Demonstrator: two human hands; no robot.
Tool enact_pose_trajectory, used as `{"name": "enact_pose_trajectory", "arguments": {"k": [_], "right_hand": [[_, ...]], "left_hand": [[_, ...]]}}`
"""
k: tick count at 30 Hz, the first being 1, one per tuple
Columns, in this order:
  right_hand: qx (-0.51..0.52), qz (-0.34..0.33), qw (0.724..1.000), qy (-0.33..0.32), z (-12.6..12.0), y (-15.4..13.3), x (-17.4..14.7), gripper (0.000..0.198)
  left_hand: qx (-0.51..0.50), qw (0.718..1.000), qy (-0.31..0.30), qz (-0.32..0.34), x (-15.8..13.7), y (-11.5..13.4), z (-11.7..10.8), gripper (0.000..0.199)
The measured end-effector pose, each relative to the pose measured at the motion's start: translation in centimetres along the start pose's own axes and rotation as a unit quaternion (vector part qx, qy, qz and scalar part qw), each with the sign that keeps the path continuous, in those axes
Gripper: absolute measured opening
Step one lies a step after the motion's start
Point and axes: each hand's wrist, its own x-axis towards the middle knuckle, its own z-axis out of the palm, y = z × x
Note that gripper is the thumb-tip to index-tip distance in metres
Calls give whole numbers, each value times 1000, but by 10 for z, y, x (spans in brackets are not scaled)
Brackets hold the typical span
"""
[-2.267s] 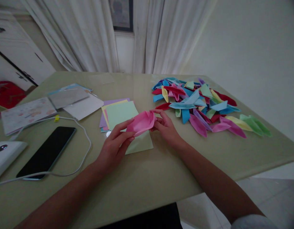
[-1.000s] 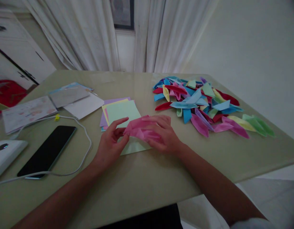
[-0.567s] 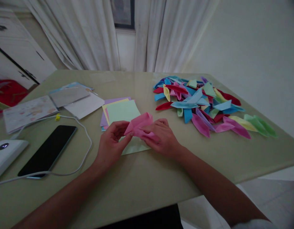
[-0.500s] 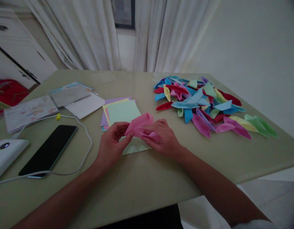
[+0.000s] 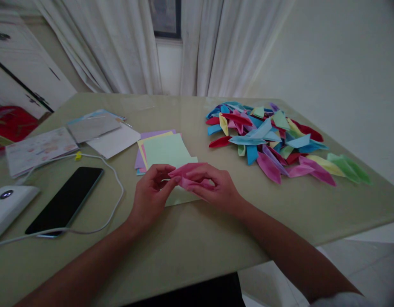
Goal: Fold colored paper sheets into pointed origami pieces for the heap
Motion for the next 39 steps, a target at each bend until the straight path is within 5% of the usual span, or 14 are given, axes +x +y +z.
{"name": "enact_pose_trajectory", "arguments": {"k": [4,7,11,15,22,27,39], "right_hand": [[76,29,997,12,3,-3,1,17],[46,40,997,52,1,2,1,20],[62,60,996,37,-2,8,0,27],[96,74,993,13,0,9,-1,32],[110,73,991,-19,1,3,0,34],[99,55,993,-20,1,3,-1,43],[11,60,997,44,0,5,-1,29]], "left_hand": [[-29,999,-39,1,-2,0,3,44],[-91,996,-14,-1,0,2,5,46],[-82,996,31,33,1,3,3,33],[10,997,11,75,-2,1,-1,9],[16,989,-61,131,-4,-4,-4,39],[76,985,-75,134,-4,-6,-5,42],[22,990,8,140,-7,-1,-1,40]]}}
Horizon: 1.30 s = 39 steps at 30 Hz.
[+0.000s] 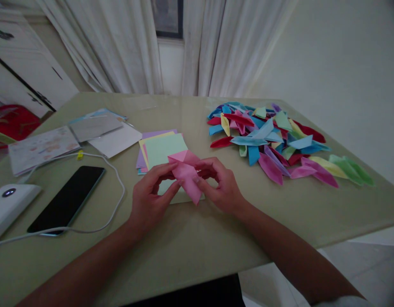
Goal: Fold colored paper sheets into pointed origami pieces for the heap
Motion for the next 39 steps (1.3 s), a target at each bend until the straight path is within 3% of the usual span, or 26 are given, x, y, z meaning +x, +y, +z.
{"name": "enact_pose_trajectory", "arguments": {"k": [4,8,15,25,30,33,39], "right_hand": [[9,15,999,-29,-1,-2,2,19],[32,34,998,-51,-1,-7,3,19],[68,10,993,-97,-1,-6,2,16],[-42,-135,989,-46,-2,-9,0,9],[-43,-182,979,84,-7,-10,-3,9],[-27,-139,984,108,-10,-10,1,15],[102,-2,994,-32,-5,-3,6,13]], "left_hand": [[-2,1000,0,3,0,0,0,41],[44,998,-49,3,0,-2,-3,42],[84,991,-96,36,0,1,-5,25],[-90,992,-83,-19,4,7,3,15],[-108,990,-76,-41,2,11,2,17],[-99,989,-100,-42,-1,10,0,17],[-119,985,-118,-50,0,10,0,21]]}}
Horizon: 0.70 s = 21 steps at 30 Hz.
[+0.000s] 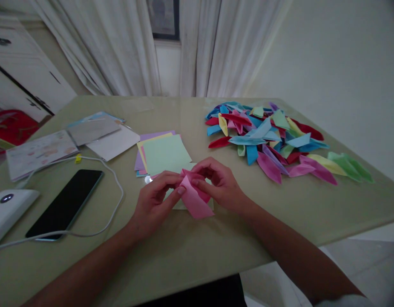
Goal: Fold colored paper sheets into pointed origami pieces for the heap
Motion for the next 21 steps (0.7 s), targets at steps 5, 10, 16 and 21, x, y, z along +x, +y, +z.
{"name": "enact_pose_trajectory", "arguments": {"k": [5,10,16,21], "right_hand": [[37,21,999,-9,0,2,-1,10],[36,31,997,-54,-2,0,0,20],[125,92,987,-46,-4,3,1,14],[98,104,990,-22,-4,4,2,18]], "left_hand": [[-13,1000,-7,-20,3,2,3,22],[-20,998,-22,-48,2,3,4,15],[-83,985,-21,-151,3,5,2,8],[-135,967,-58,-210,6,2,-1,14]]}}
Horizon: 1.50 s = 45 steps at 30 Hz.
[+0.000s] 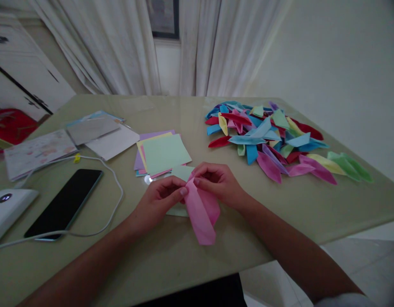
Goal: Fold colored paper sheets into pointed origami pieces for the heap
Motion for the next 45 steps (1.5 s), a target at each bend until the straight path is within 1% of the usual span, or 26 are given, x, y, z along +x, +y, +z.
{"name": "enact_pose_trajectory", "arguments": {"k": [3,7,10,12,14,17,23,26,30,32,35,39,42,45], "right_hand": [[-41,-17,999,21,0,1,1,20],[-46,5,999,-5,-2,2,1,21],[-64,-2,998,-24,-4,1,2,20],[-75,-12,997,-33,-4,0,1,21],[-76,-3,996,-43,-3,-1,0,22],[-73,21,996,-47,-1,0,-1,21],[-82,28,996,-33,4,1,-3,19],[-92,17,995,-34,5,0,-3,17],[-134,-20,990,-45,4,-2,-4,12],[-141,-20,989,-49,4,-4,-4,10],[-104,11,993,-47,5,-4,-4,17],[-15,69,996,-63,6,1,-3,26],[38,118,990,-68,5,3,-3,23],[54,147,986,-61,4,3,-3,19]], "left_hand": [[-18,999,-19,-24,2,-2,-3,15],[-29,998,-36,-44,1,-3,-4,19],[-30,999,-19,-21,-1,-4,-2,21],[-4,1000,8,-6,-1,-4,0,24],[29,999,17,-5,-1,-2,2,25],[49,999,11,-8,0,1,4,23],[61,998,22,-8,0,3,4,25],[75,997,13,-5,0,3,4,29],[86,996,8,-2,1,2,4,30],[87,996,8,-1,1,0,4,30],[94,996,4,2,0,-1,3,32],[98,995,-5,-1,0,-2,2,32],[83,996,-14,-4,0,-1,3,30],[59,998,-14,-12,-1,-1,4,24]]}}
